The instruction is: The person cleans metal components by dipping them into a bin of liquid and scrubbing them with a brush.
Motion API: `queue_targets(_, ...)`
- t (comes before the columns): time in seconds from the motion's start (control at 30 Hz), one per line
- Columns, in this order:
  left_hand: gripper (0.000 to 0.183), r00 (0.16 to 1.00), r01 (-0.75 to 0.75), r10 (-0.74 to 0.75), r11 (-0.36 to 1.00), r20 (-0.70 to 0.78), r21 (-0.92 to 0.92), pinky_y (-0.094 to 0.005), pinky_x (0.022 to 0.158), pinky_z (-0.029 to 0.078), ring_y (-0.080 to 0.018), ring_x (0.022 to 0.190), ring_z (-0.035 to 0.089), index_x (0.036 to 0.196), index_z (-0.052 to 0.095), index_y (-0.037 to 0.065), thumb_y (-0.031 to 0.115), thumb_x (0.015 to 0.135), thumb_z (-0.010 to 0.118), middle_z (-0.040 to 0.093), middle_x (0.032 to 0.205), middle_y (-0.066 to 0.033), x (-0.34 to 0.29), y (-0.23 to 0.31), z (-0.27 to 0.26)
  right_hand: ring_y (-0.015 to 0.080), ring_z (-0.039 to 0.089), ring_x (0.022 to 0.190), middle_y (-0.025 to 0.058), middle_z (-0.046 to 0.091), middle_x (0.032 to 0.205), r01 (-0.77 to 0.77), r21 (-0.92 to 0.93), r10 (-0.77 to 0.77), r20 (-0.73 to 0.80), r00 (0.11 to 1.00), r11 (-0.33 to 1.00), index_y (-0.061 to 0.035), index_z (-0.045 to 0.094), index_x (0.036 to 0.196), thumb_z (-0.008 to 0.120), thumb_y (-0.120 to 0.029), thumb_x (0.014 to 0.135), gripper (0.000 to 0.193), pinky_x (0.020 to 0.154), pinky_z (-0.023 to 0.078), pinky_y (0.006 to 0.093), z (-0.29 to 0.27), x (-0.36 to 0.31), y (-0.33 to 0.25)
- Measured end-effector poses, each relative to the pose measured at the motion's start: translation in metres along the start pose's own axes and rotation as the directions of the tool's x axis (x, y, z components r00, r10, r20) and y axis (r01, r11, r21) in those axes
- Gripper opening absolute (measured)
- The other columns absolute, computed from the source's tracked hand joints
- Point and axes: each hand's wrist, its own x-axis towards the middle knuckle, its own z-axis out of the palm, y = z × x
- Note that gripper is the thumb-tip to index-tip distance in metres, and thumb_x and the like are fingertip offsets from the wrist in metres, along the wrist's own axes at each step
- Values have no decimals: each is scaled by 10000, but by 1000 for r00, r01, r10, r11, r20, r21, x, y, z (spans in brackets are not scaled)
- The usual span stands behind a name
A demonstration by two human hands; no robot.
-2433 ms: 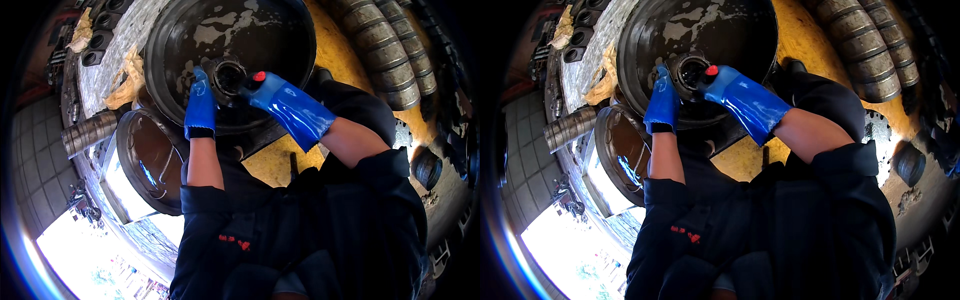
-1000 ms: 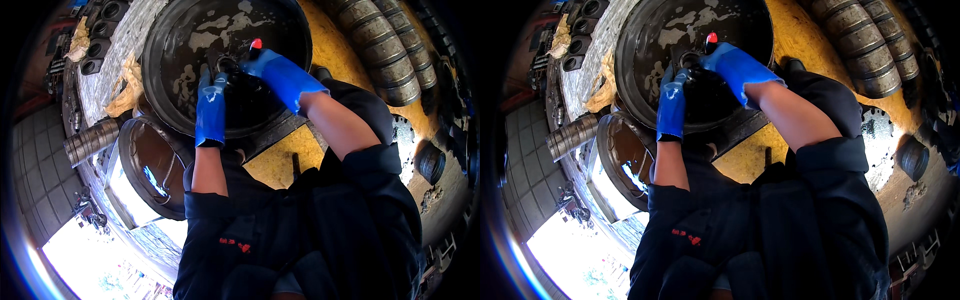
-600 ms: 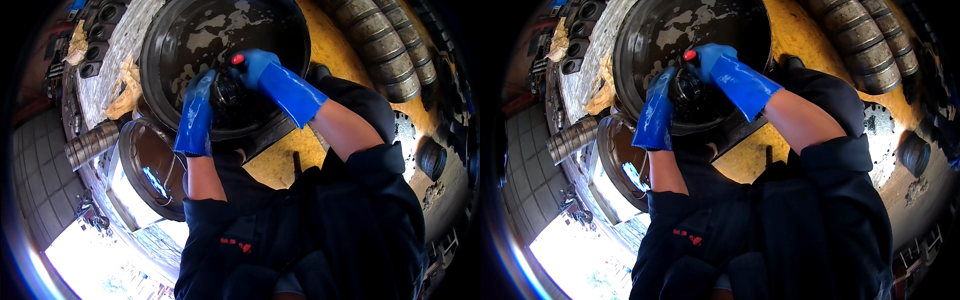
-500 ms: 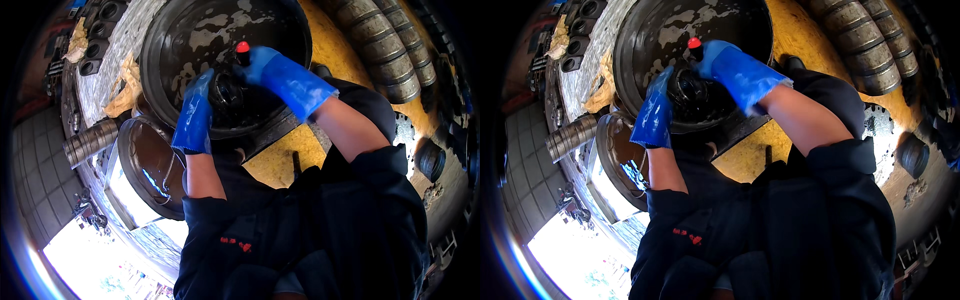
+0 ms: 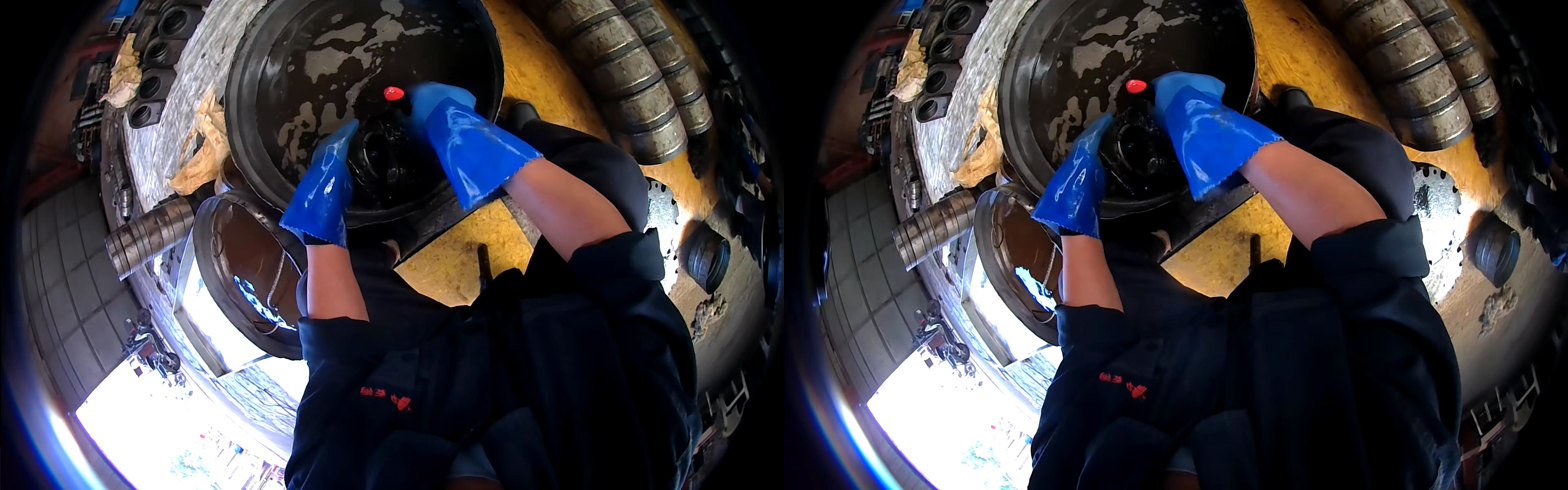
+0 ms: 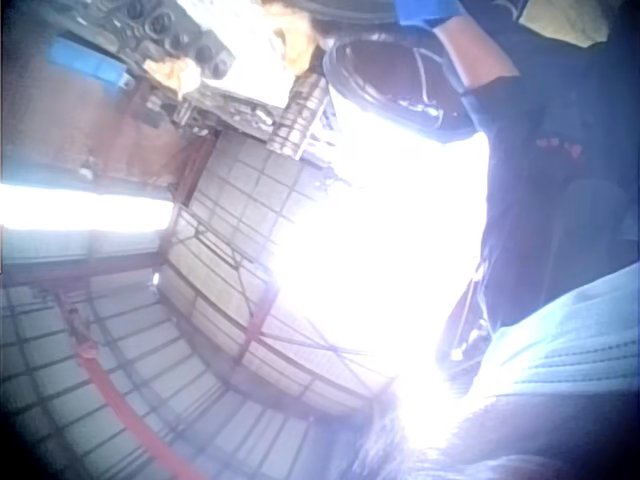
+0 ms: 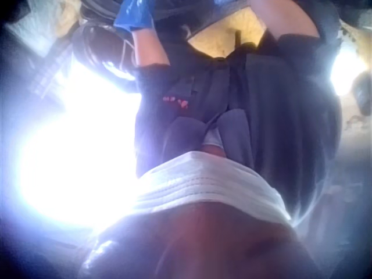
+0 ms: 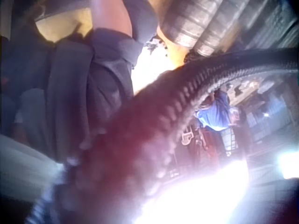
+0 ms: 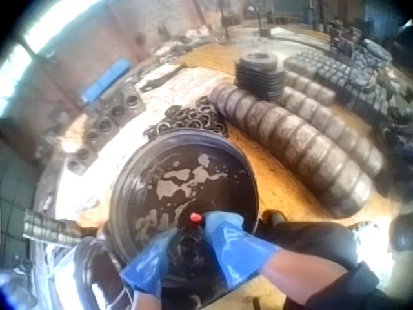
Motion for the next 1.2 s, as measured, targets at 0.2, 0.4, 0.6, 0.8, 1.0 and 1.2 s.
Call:
queue_targets(0.2, 399, 997, -79, 74, 985, 36, 151, -363, 994, 454, -285, 1128, 596, 1313, 566, 27, 98, 921, 538, 618, 1241, -182, 4, -2, 6, 260, 693, 929, 125, 724, 971, 75, 340, -106, 76, 991, 937, -110, 714, 1034, 683, -405, 820, 365, 863, 514, 350, 23, 7, 15)
queue_targets(0.4, 410, 989, -134, 114, 956, 91, 261, -373, 1000, 456, -296, 1142, 593, 1331, 557, 45, 45, 923, 510, 609, 1261, -184, 0, -6, 2, 290, 688, 938, 158, 715, 995, 58, 187, -84, 132, 988, 981, -104, 712, 1080, 674, -432, 834, 412, 860, 513, 361, 47, 9, 11)
queue_targets(0.6, 435, 988, -133, 101, 943, 120, 306, -383, 1006, 458, -307, 1157, 589, 1348, 548, 63, -8, 925, 481, 599, 1282, -186, -5, -17, -5, 328, 679, 939, 196, 704, 996, 53, 153, -89, 242, 966, 987, -60, 699, 1094, 673, -429, 834, 453, 842, 516, 381, 20, 4, 7)
queue_targets(0.8, 383, 994, 98, -103, 986, -25, -137, -384, 963, 479, -299, 1118, 603, 1330, 562, 67, 108, 953, 511, 618, 1247, -175, 1, -10, 7, 253, 693, 865, 145, 721, 959, -94, 470, 114, -14, 993, 877, -85, 712, 1094, 715, -380, 817, 404, 806, 517, 352, 17, 30, 24)
queue_targets(1.0, 403, 852, 392, -523, 630, 6, -671, -356, 995, 446, -272, 1134, 590, 1343, 526, 16, 204, 993, 456, 607, 1267, -168, 14, -37, 9, 199, 677, 802, 114, 718, 907, -140, 866, -77, 200, 977, 481, -86, 729, 1023, 718, -354, 813, 340, 790, 517, 332, 33, 2, 1)
queue_targets(1.2, 424, 977, 120, -109, 991, -181, 54, -327, 1078, 404, -274, 1200, 567, 1404, 442, -22, 3, 984, 391, 557, 1341, -184, 0, -49, 9, 201, 680, 793, 115, 716, 877, -119, 490, -17, 265, 964, 864, -79, 728, 997, 718, -347, 812, 325, 783, 520, 337, 21, -33, 6)
